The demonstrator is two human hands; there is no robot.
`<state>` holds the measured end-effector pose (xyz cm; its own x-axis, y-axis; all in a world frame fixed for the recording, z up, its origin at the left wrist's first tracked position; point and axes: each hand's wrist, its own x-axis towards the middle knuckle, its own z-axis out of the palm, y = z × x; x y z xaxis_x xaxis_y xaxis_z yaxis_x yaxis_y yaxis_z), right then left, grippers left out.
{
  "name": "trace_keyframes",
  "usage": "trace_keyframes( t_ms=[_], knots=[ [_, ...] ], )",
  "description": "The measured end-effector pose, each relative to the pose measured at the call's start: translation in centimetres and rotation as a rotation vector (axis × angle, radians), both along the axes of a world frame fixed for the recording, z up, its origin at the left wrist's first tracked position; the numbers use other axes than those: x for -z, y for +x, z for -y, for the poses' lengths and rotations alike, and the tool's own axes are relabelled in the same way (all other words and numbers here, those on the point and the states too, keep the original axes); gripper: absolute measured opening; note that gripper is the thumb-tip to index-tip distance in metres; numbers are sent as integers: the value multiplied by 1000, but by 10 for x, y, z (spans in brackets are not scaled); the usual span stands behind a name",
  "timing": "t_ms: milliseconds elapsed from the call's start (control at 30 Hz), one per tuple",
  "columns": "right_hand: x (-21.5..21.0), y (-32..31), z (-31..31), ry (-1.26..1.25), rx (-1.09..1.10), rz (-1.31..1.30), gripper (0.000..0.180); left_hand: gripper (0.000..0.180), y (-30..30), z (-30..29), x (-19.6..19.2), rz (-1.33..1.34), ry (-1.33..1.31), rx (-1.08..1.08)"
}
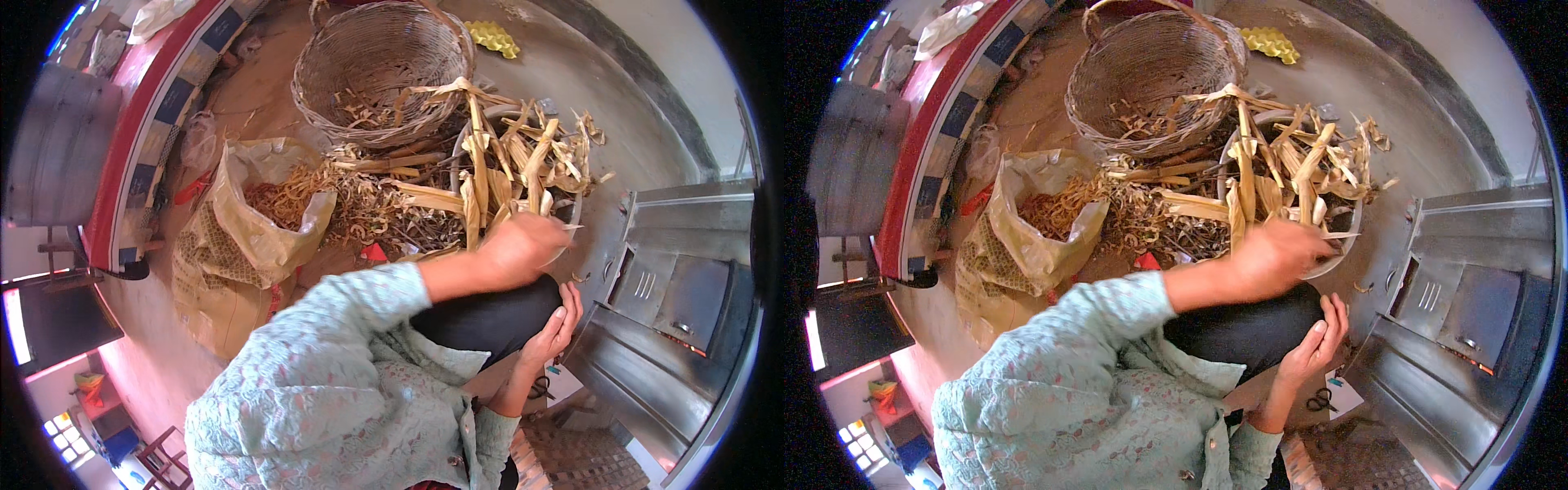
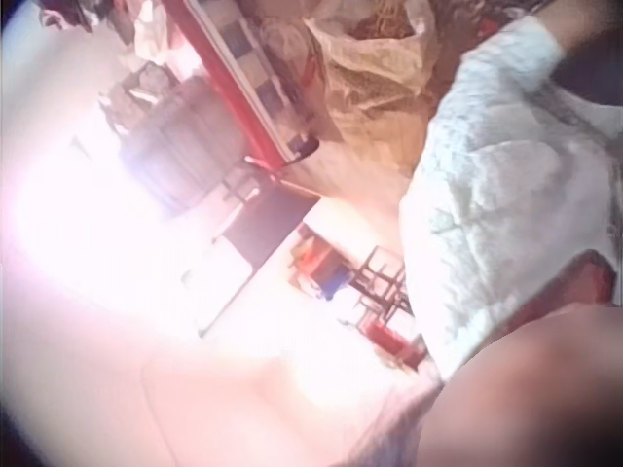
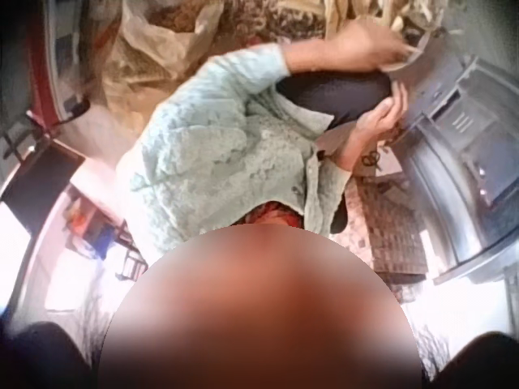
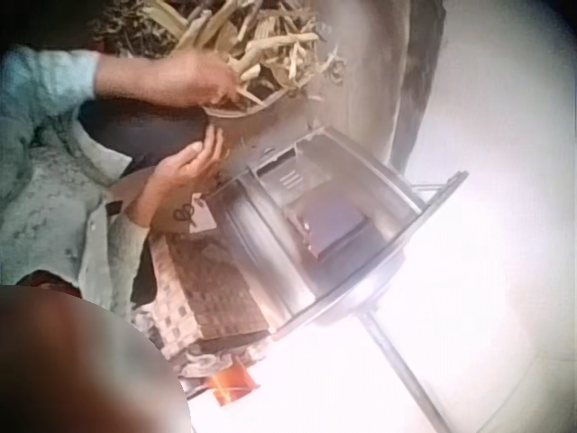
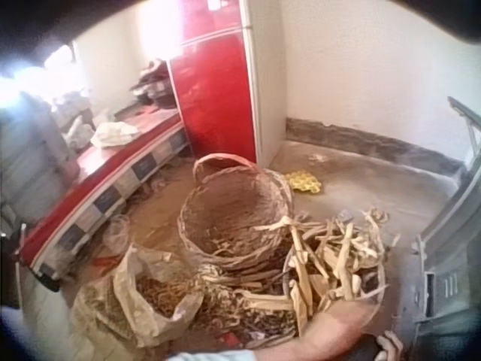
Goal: The person sits on the floor and uses scissors to cut dried corn stalks into smaller pieces, placing them into a metal bowl. They then open a metal stove door and add the cut pieces into the firebox before closing the door.
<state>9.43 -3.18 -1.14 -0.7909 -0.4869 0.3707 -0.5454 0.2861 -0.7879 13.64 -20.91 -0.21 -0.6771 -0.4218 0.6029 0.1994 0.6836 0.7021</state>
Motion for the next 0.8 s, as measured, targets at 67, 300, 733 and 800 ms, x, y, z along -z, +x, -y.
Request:
trace_keyframes(
  t_ms=[67, 300, 733, 800],
  knots=[
    [-4, 4, 3, 83, -36, -85, 33, 22, 48, 37, 41, 291, 41, -139],
    [-4, 6, 10, 94, -57, -74, 34, 53, 224, 95, 158, 1450, -295, -562],
    [2, 6, 13, 91, -56, -75, 33, 65, 327, 88, 252, 2184, -418, -542],
    [0, 7, 13, 102, -59, -74, 33, 68, 339, 88, 265, 2187, -415, -626]
  ],
)
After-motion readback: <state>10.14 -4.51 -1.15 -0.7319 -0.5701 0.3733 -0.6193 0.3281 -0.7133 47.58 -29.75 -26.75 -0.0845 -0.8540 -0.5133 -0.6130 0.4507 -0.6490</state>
